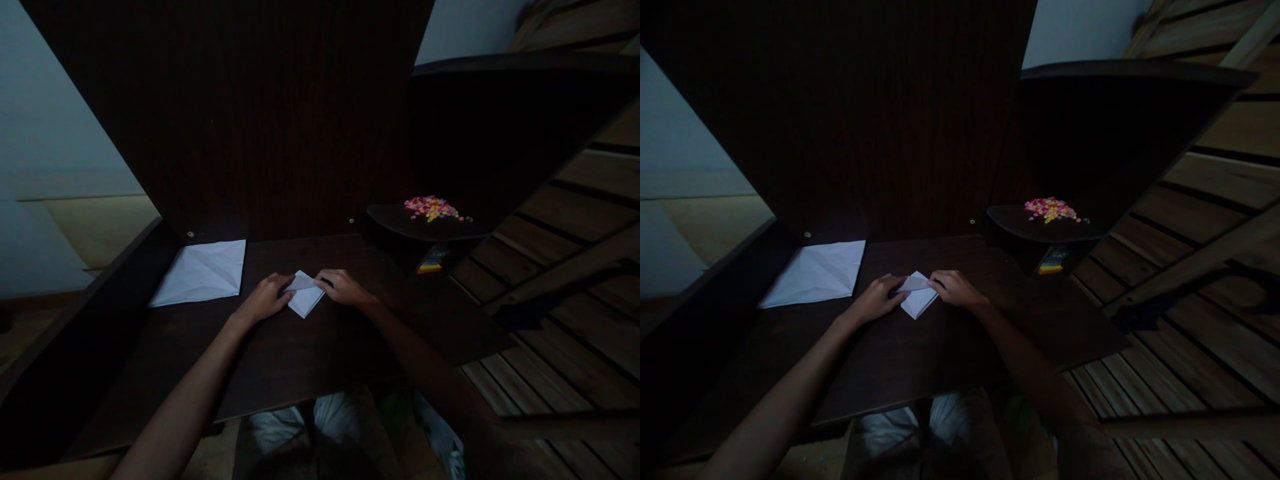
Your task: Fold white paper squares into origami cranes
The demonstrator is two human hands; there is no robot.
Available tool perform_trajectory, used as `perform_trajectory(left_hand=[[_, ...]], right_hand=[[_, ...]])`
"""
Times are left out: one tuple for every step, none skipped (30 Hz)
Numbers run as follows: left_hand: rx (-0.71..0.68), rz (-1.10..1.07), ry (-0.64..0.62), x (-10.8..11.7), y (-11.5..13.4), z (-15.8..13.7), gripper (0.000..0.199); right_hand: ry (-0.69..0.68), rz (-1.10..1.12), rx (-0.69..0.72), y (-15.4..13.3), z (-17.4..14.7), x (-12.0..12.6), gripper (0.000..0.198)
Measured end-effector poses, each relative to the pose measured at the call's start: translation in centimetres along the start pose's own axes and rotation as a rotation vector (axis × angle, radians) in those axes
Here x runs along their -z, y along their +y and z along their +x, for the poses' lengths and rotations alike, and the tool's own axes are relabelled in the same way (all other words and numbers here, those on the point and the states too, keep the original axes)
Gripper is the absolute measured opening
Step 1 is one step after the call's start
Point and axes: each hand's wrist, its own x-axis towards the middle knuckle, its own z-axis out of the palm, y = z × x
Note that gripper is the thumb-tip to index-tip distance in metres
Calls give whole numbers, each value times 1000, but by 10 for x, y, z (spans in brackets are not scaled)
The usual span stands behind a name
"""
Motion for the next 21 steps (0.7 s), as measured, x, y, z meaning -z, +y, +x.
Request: perform_trajectory(left_hand=[[1,9,-5,-1,0,0,40],[-1,21,-14,-2,1,0,42],[-3,31,-21,-2,1,0,44],[-4,42,-24,-3,2,0,46],[-1,51,-23,-4,2,0,48],[10,59,-18,-4,3,0,49],[27,65,-9,-5,4,0,49],[47,70,2,-6,6,0,50],[66,70,13,-6,7,0,51],[82,64,21,-7,8,1,52],[94,53,30,-8,9,1,53],[102,38,36,-9,9,1,54],[106,22,40,-10,9,2,55],[107,9,44,-12,9,2,56],[109,-3,51,-13,9,2,57],[110,-12,61,-14,9,3,59],[110,-20,74,-14,8,3,59],[113,-30,89,-15,8,3,60],[117,-43,103,-15,9,3,60],[124,-58,114,-15,9,3,58],[135,-72,123,-15,9,3,57]], right_hand=[[-8,4,12,0,0,-1,18],[-18,3,32,0,-1,-1,16],[-29,-3,57,1,-1,-2,17],[-40,-11,83,2,-1,-4,21],[-48,-19,105,3,-1,-5,25],[-53,-25,119,4,-1,-7,29],[-56,-29,124,4,-1,-9,31],[-54,-29,118,4,-1,-11,33],[-48,-28,106,4,-1,-13,35],[-39,-27,93,3,0,-15,36],[-29,-25,79,3,0,-16,37],[-22,-23,68,2,1,-18,38],[-17,-21,59,1,2,-20,38],[-14,-20,52,1,2,-22,39],[-15,-18,46,1,3,-23,39],[-15,-17,37,0,3,-25,39],[-11,-14,25,0,3,-26,40],[-5,-10,12,0,3,-27,40],[5,-5,-2,0,4,-28,39],[16,0,-16,0,4,-29,37],[29,5,-29,-1,4,-29,35]])
